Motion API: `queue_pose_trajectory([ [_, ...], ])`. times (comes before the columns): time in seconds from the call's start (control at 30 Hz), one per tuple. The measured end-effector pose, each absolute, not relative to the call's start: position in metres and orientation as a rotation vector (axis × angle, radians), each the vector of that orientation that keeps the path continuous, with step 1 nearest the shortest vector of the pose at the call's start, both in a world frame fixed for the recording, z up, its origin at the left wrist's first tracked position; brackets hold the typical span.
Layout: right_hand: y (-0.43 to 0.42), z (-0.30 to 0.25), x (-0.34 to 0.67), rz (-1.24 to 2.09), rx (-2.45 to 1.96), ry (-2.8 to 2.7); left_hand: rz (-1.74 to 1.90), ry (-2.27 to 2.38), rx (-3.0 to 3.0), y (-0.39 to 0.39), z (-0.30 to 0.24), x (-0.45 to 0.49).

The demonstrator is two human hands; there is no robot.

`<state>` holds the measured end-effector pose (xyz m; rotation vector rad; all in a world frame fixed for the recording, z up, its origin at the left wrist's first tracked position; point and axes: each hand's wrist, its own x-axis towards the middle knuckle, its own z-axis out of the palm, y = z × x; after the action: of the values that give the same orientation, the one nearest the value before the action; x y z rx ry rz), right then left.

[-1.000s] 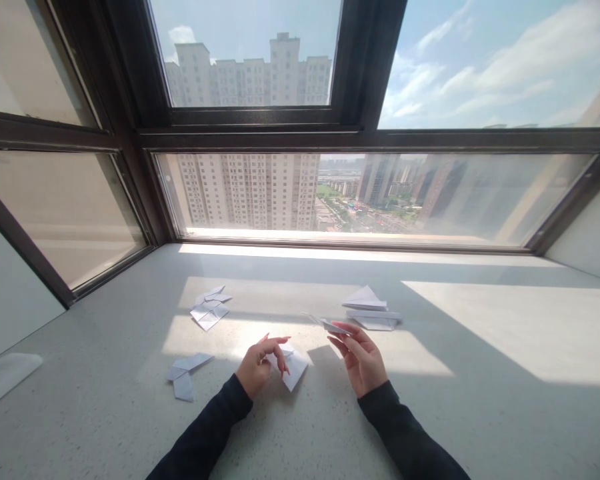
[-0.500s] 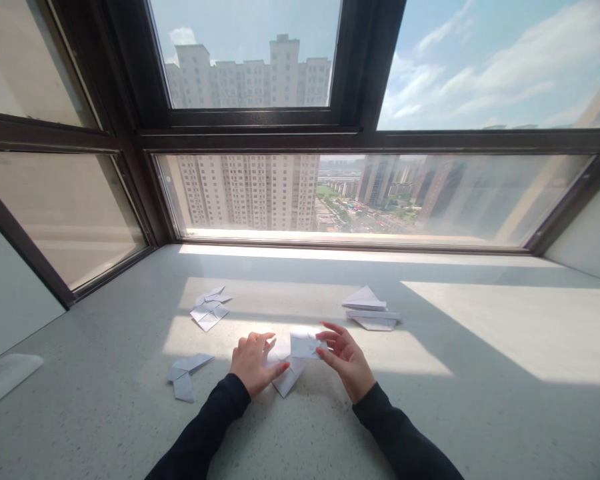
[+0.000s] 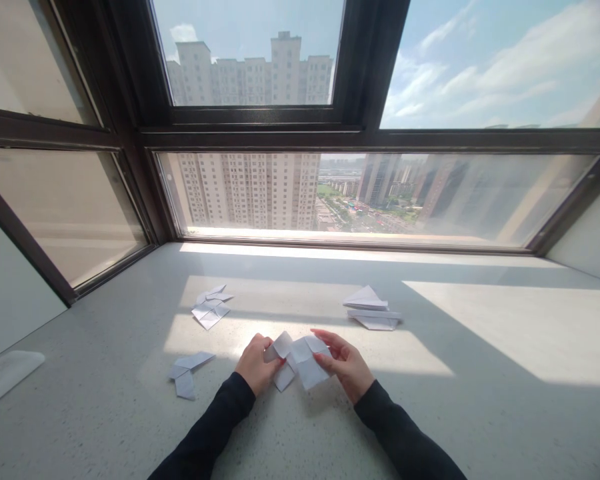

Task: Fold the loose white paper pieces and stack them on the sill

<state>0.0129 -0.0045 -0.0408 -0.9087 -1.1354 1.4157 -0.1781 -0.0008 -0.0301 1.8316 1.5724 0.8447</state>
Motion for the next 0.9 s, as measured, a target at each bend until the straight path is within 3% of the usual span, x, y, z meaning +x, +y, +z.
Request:
queue_pose_trajectory([
  [0.37, -0.017, -0.021, 0.004, 1.401, -0.843, -0.975, 0.972, 1.064, 0.968, -0.015, -0.023, -0.159],
  [0.9, -0.02, -0.04, -0.001, 1.166, -1.117, -1.465, 0.971, 0.833, 0.78, -0.022, -0.031, -0.15],
])
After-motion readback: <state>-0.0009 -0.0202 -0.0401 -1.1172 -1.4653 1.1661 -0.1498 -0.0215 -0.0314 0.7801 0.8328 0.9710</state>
